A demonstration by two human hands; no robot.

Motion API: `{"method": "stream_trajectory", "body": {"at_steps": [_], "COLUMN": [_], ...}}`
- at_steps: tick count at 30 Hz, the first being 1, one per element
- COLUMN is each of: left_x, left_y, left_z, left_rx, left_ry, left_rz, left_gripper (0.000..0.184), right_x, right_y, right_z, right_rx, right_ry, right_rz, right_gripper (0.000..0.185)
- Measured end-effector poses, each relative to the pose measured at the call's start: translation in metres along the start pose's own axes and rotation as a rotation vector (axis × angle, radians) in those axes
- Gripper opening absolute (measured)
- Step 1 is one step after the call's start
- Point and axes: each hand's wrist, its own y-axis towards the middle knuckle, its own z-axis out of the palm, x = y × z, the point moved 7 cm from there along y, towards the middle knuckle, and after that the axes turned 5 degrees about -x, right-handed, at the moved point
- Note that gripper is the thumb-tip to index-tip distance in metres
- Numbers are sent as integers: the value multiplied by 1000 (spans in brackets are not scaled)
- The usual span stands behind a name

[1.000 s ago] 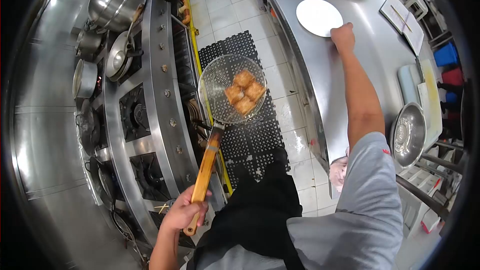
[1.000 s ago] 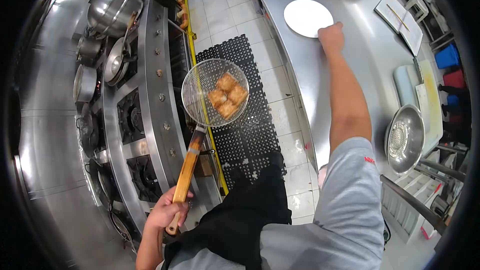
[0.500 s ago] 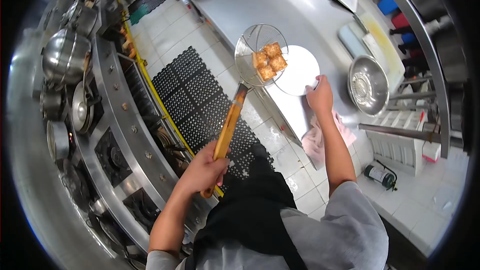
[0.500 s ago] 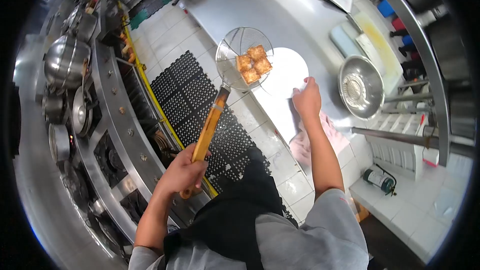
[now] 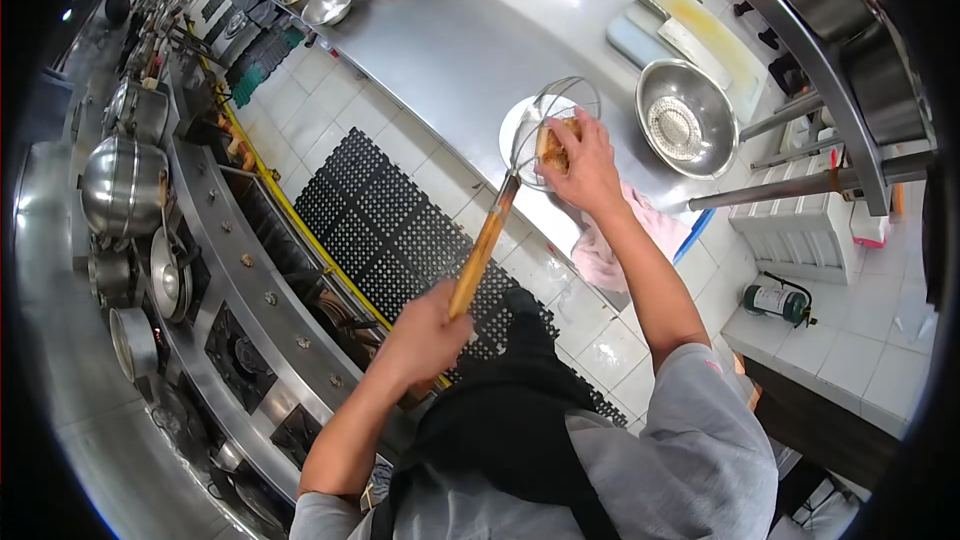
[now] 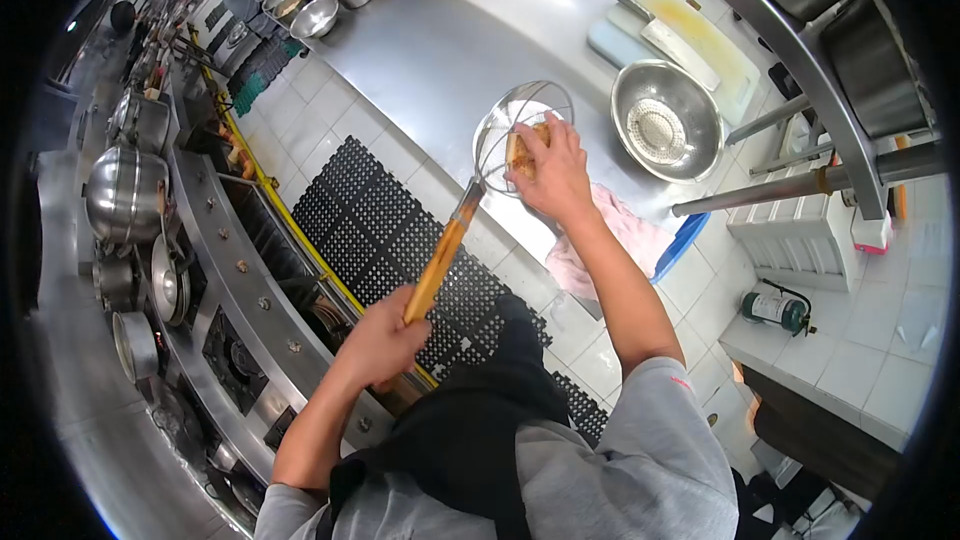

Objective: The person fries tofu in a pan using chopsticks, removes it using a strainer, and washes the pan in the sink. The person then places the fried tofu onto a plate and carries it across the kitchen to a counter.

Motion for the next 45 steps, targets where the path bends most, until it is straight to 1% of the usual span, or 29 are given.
{"method": "stream_trajectory", "body": {"at_steps": [2, 3, 4, 7, 8, 11, 15, 18, 20, 21, 22, 24, 25, 26, 27, 28, 30, 32, 33, 34, 35, 36, 37, 38, 39, 41, 43, 45], "left_x": [17, 15, 14, 13, 19, 32, 59, 99, 139, 160, 187, 241, 263, 285, 315, 337, 386, 433, 454, 483, 490, 506, 519, 543, 569, 627, 681, 692], "left_y": [10, 15, 14, 8, 7, 0, -27, -73, -114, -139, -163, -215, -247, -280, -310, -341, -407, -462, -487, -507, -522, -537, -555, -570, -583, -610, -641, -668], "left_z": [-8, -13, -15, -29, -31, -28, -18, -16, -20, -21, -21, -17, -13, -9, -4, 8, 34, 64, 82, 106, 118, 131, 146, 163, 180, 209, 236, 241], "left_rx": [-213, -321, -348, -487, -452, -299, -128, -113, -162, -219, -284, -421, -524, -634, -759, -895, -1122, -1329, -1431, -1565, -1631, -1634, -1665, -1797, -1838, -1848, -1850, -1942], "left_ry": [238, 364, 343, 336, 228, -103, -683, -948, -1098, -1144, -1169, -1223, -1307, -1340, -1361, -1407, -1476, -1533, -1569, -1638, -1640, -1732, -1700, -1617, -1657, -1679, -1771, -1752], "left_rz": [170, 274, 204, 276, 221, 12, 35, 16, 70, 82, 85, 189, 200, 257, 321, 322, 338, 344, 365, 310, 350, 457, 458, 373, 361, 388, 297, 252], "left_gripper": [27, 27, 28, 27, 25, 30, 27, 30, 32, 32, 33, 32, 33, 34, 33, 32, 31, 30, 31, 33, 35, 37, 37, 38, 39, 40, 41, 44], "right_x": [-5, -10, -17, -27, -28, -31, -36, -56, -69, -72, -63, -25, -6, -11, 12, 23, 72, 113, 142, 170, 184, 220, 247, 258, 284, 309, 321, 309], "right_y": [-8, -7, -10, -15, -20, -33, -72, -105, -125, -133, -140, -154, -156, -159, -156, -153, -149, -151, -158, -162, -163, -175, -192, -195, -207, -220, -232, -236], "right_z": [1, 6, 14, 11, 8, -14, -37, -35, -27, -22, -19, -14, -6, 18, 29, 44, 69, 78, 78, 81, 89, 77, 63, 66, 60, 57, 56, 54], "right_rx": [8, 16, 24, 8, 1, -67, -135, -117, -85, -74, -78, -8, 72, 73, 119, 176, 273, 359, 415, 457, 457, 459, 431, 446, 477, 527, 568, 588], "right_ry": [-49, -42, -36, -7, 7, 35, 82, 20, -34, -15, -26, 48, 53, 217, 15, 33, 55, 81, 51, 11, 22, -24, -51, -39, -84, -106, -126, -159], "right_rz": [50, 38, 31, 3, -4, 0, -35, -19, -53, -58, -117, -111, -119, -93, -238, -305, -413, -469, -549, -611, -647, -657, -647, -688, -653, -628, -621, -593], "right_gripper": [80, 81, 81, 81, 82, 76, 73, 65, 60, 56, 53, 58, 60, 60, 55, 53, 52, 52, 52, 52, 52, 50, 49, 50, 53, 55, 55, 55]}}
